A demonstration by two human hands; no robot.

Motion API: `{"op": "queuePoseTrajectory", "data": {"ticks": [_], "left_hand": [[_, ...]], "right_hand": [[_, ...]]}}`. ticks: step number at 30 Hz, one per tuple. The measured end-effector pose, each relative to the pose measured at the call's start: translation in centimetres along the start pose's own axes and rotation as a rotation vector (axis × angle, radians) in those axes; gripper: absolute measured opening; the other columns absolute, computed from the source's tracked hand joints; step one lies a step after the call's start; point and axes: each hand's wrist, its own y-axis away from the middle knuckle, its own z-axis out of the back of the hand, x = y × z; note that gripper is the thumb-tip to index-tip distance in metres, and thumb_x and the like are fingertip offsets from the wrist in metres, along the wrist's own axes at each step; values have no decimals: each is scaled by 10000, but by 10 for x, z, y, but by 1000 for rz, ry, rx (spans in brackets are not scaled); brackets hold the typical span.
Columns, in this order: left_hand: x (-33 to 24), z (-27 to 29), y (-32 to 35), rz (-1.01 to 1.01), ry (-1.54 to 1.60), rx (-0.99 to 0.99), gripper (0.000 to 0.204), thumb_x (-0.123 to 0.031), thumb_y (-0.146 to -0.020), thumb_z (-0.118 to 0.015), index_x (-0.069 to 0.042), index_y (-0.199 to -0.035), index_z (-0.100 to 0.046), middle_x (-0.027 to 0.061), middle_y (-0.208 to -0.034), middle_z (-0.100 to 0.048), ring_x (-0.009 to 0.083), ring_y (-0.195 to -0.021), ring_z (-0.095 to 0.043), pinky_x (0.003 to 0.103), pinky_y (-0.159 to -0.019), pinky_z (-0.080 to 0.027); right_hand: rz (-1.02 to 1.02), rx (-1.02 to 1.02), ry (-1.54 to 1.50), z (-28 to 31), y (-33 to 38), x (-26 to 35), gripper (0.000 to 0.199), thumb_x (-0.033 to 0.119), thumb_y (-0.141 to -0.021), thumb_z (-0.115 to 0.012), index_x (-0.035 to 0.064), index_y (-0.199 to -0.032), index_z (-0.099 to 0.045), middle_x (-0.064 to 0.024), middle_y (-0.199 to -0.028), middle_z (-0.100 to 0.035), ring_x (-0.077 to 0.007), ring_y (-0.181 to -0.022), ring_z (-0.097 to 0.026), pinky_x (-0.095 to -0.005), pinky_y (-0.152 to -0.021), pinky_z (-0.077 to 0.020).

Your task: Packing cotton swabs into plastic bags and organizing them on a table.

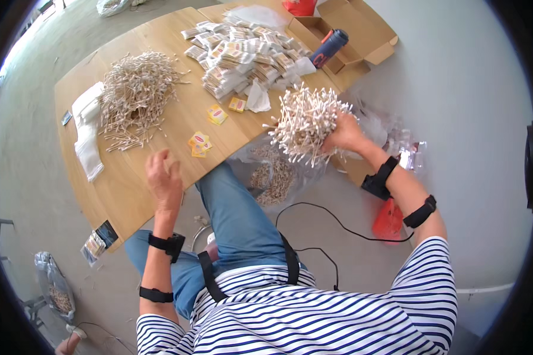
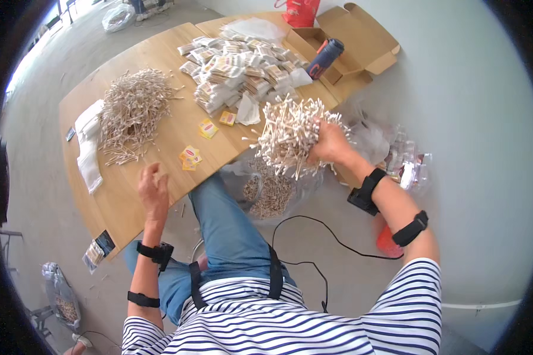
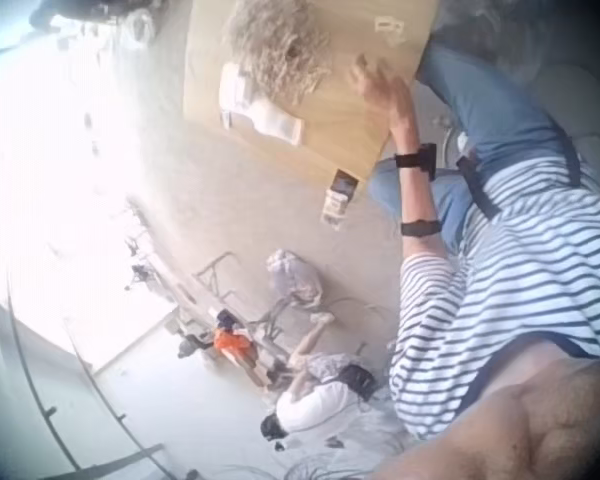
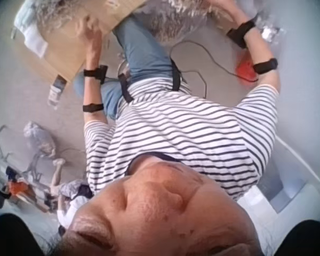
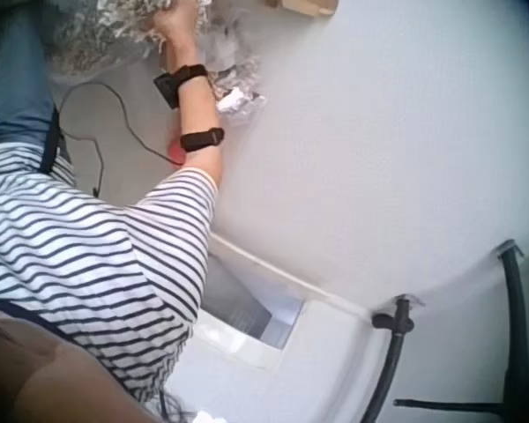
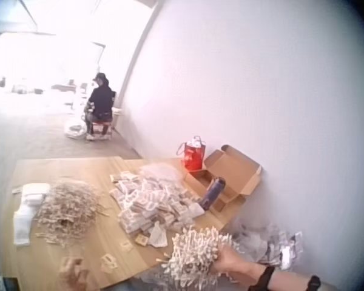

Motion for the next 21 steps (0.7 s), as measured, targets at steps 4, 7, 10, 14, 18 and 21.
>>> {"op": "queuePoseTrajectory", "data": {"ticks": [4,7,10,14,18,21], "left_hand": [[21,42,-10,-24,-350,-192,440,-69,-798,-701,7,-1215,-581,206,-1267,-557,346,-1233,-503,418,-1042,-405],[65,51,-3,2,-574,-222,520,-138,-795,-729,28,-1256,-554,207,-1355,-510,359,-1348,-401,456,-1144,-299],[72,44,3,-2,-675,-189,561,-202,-798,-736,37,-1270,-548,200,-1392,-484,365,-1384,-353,490,-1180,-235],[55,46,1,16,-623,-130,539,-197,-827,-708,44,-1279,-541,203,-1410,-466,378,-1388,-346,505,-1186,-218],[56,49,2,-4,-642,-152,557,-239,-807,-725,28,-1265,-552,189,-1402,-469,359,-1390,-343,513,-1181,-216],[55,47,1,15,-608,-152,555,-237,-805,-724,29,-1261,-551,188,-1395,-472,359,-1388,-345,515,-1179,-214]], "right_hand": [[158,35,-123,43,-58,51,736,63,-427,-881,71,-1126,-654,-107,-985,-729,-232,-911,-677,-362,-842,-537],[202,85,-99,57,-103,147,707,24,-468,-857,52,-1146,-661,-88,-1017,-723,-211,-944,-660,-347,-859,-527],[240,63,-98,49,-158,198,672,9,-488,-848,37,-1135,-670,-93,-1025,-718,-192,-955,-649,-327,-865,-516],[292,-21,105,11,-224,287,703,115,-463,-890,5,-1119,-662,-126,-1006,-716,-239,-941,-658,-323,-842,-516],[433,0,-31,-37,-279,340,677,179,-471,-909,-20,-1067,-656,-169,-979,-700,-255,-948,-665,-334,-841,-514],[334,11,151,-59,-301,372,699,199,-562,-881,101,-1199,-612,-162,-1165,-674,-311,-1142,-626,-390,-932,-516]]}}
